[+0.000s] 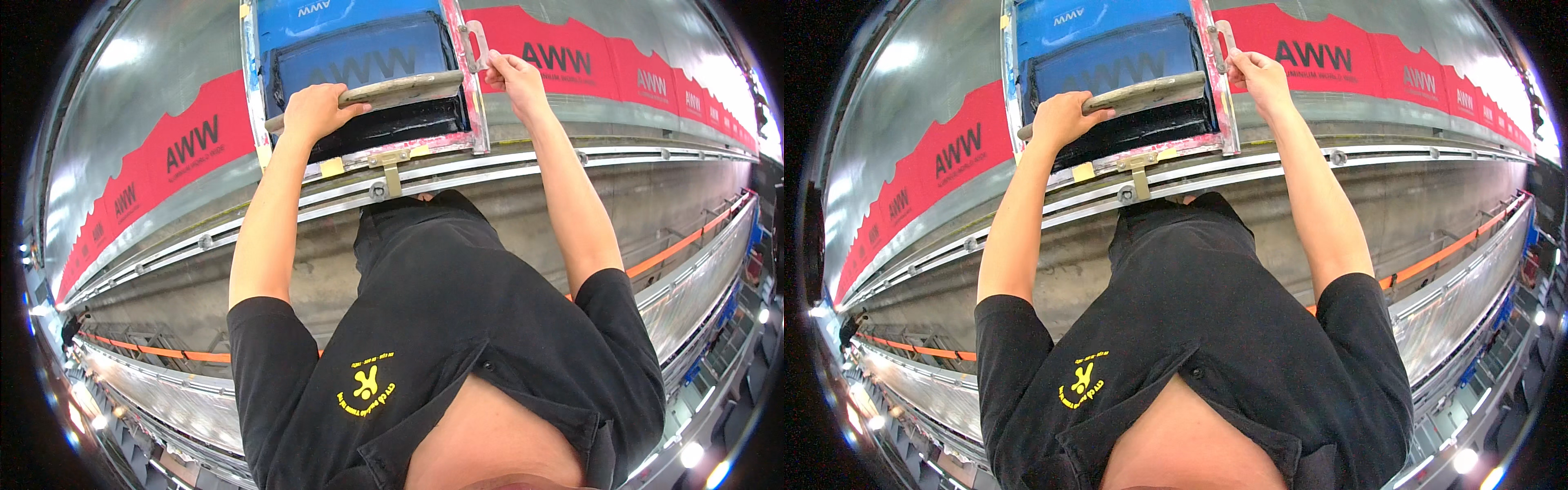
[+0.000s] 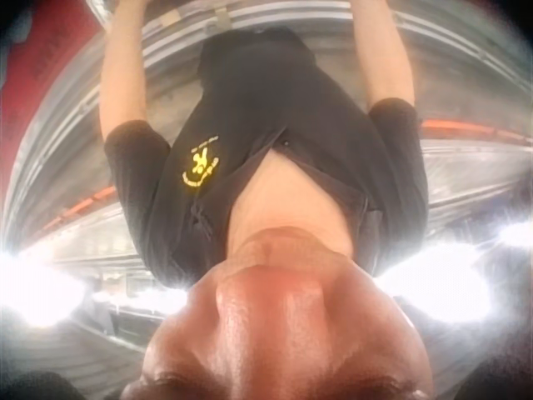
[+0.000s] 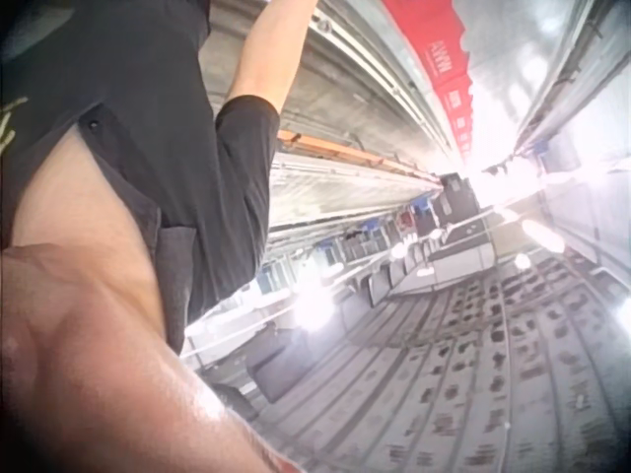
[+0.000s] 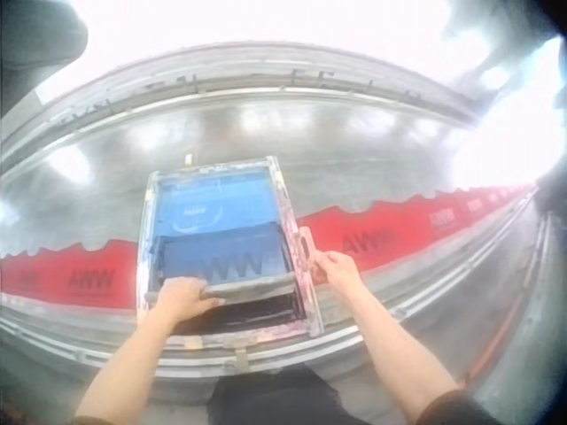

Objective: The person repeatedly uses a squeegee to press ink through a screen printing frame onto a surface below. The action is continuous and repetitive, with the squeegee moved back and forth across the screen.

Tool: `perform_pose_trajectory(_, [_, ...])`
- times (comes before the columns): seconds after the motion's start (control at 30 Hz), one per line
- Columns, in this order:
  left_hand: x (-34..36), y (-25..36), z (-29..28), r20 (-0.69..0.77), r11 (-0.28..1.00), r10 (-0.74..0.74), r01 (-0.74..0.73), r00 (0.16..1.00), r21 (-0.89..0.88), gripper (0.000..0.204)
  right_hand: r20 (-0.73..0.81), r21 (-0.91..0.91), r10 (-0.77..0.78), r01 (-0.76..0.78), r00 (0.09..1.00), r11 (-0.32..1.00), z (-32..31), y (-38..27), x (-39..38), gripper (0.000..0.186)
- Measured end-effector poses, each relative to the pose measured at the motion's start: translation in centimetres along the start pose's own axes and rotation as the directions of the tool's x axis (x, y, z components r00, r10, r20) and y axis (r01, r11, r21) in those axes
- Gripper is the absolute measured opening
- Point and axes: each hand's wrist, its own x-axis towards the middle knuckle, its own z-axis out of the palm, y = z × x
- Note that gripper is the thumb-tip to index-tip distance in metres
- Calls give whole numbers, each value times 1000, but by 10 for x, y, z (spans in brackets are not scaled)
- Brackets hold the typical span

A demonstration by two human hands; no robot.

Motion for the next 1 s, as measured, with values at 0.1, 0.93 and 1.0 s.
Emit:
perform_pose_trajectory(0.1, [5, 0, 2, 74, 1000, -1, 0, 997, 13, 69, -83, 56, 54, -49, 995, 997, -10, 16, -1, 34])
perform_pose_trajectory(0.93, [134, -156, -61, -51, 988, 114, -119, 992, -98, 52, -240, -266, 176, -239, 955, 934, 100, 15, 167, 41])
perform_pose_trajectory(1.0, [152, -168, -42, -83, 987, 123, -131, 989, -95, 47, -215, -238, 197, -247, 956, 939, 97, 6, 168, 39])
